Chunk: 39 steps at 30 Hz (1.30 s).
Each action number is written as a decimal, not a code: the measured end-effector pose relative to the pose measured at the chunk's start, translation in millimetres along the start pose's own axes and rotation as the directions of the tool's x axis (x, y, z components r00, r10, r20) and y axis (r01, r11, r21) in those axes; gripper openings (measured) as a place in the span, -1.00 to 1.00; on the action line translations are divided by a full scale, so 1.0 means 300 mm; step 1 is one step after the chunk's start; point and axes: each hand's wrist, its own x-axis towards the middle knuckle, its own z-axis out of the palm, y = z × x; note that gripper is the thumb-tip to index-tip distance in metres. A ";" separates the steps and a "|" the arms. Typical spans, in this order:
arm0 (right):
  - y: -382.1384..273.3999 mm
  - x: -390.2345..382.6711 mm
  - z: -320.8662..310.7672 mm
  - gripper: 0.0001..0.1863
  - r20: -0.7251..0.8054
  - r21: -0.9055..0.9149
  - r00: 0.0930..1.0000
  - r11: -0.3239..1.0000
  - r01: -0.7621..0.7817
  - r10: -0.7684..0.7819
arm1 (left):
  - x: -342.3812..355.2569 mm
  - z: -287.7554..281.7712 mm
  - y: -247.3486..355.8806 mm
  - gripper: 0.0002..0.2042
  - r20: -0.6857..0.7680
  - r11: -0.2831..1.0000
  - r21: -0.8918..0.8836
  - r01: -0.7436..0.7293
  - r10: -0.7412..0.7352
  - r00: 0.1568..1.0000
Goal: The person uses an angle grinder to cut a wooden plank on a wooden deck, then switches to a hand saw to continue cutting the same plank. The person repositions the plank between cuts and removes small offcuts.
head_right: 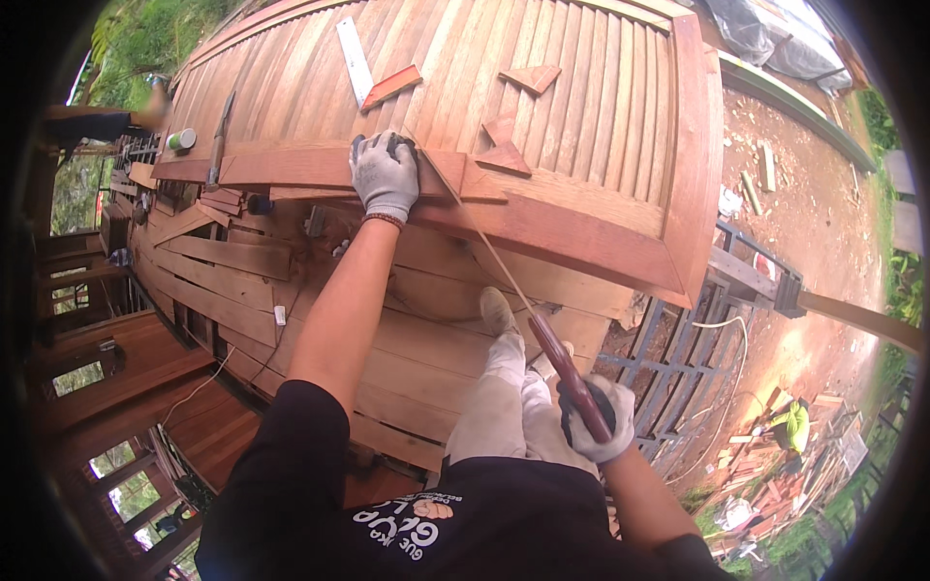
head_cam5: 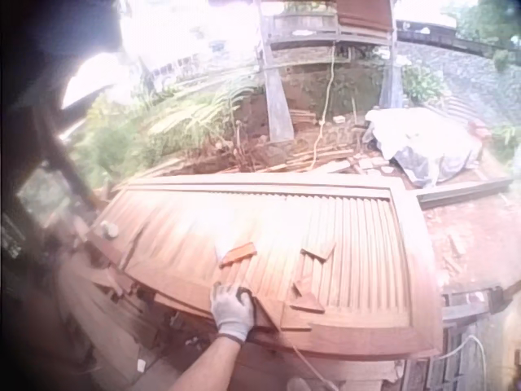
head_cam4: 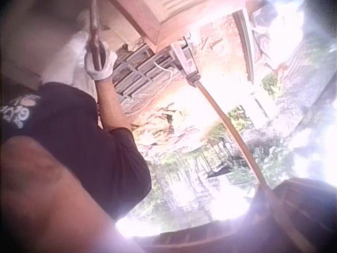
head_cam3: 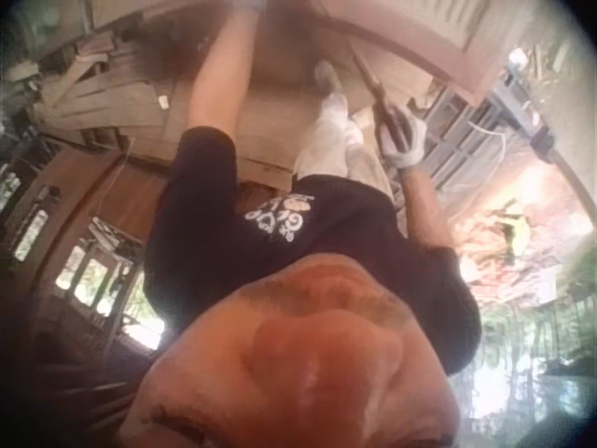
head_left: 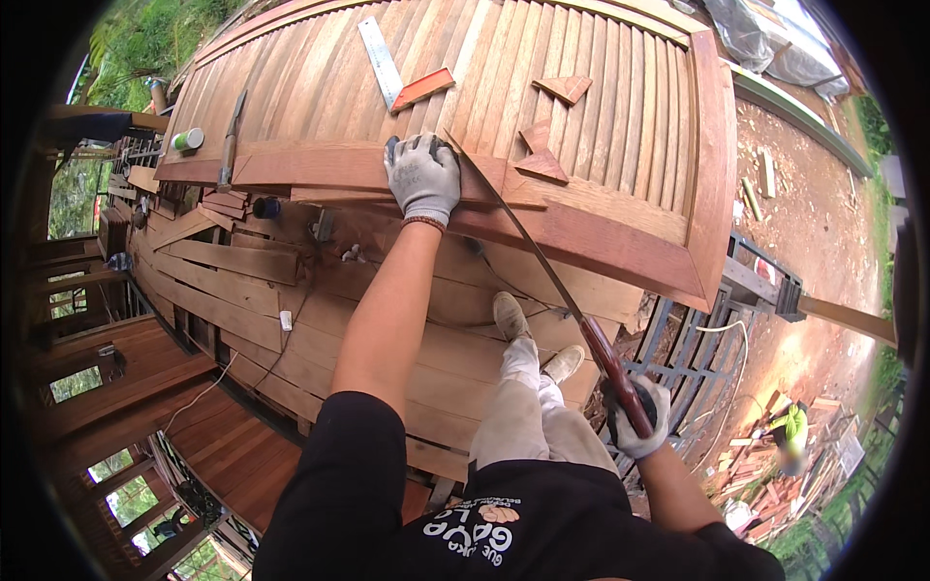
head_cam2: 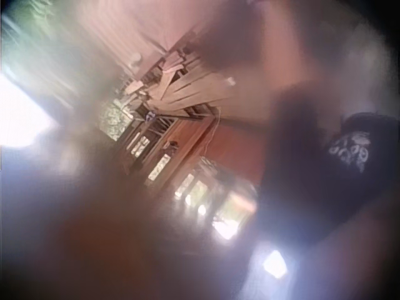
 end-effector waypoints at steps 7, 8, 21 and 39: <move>-0.028 0.278 0.107 -0.82 -0.141 0.150 0.976 0.971 0.188 -0.167 | 0.015 0.016 0.008 -0.78 0.045 0.999 0.002 -0.033 0.032 0.998; -0.014 0.171 0.077 -0.82 -0.049 0.100 0.997 0.992 0.070 -0.066 | 0.009 0.009 0.004 -0.79 0.022 0.999 0.029 -0.021 0.020 1.000; 0.044 0.168 0.099 -0.72 -0.105 0.189 0.981 0.965 0.182 -0.164 | 0.003 -0.011 0.005 -0.81 0.131 1.000 0.008 0.009 -0.010 0.991; 0.044 0.032 0.000 -0.72 -0.043 0.070 0.989 0.987 0.144 -0.142 | 0.009 0.012 -0.038 -0.81 0.089 1.000 -0.027 -0.010 0.013 0.996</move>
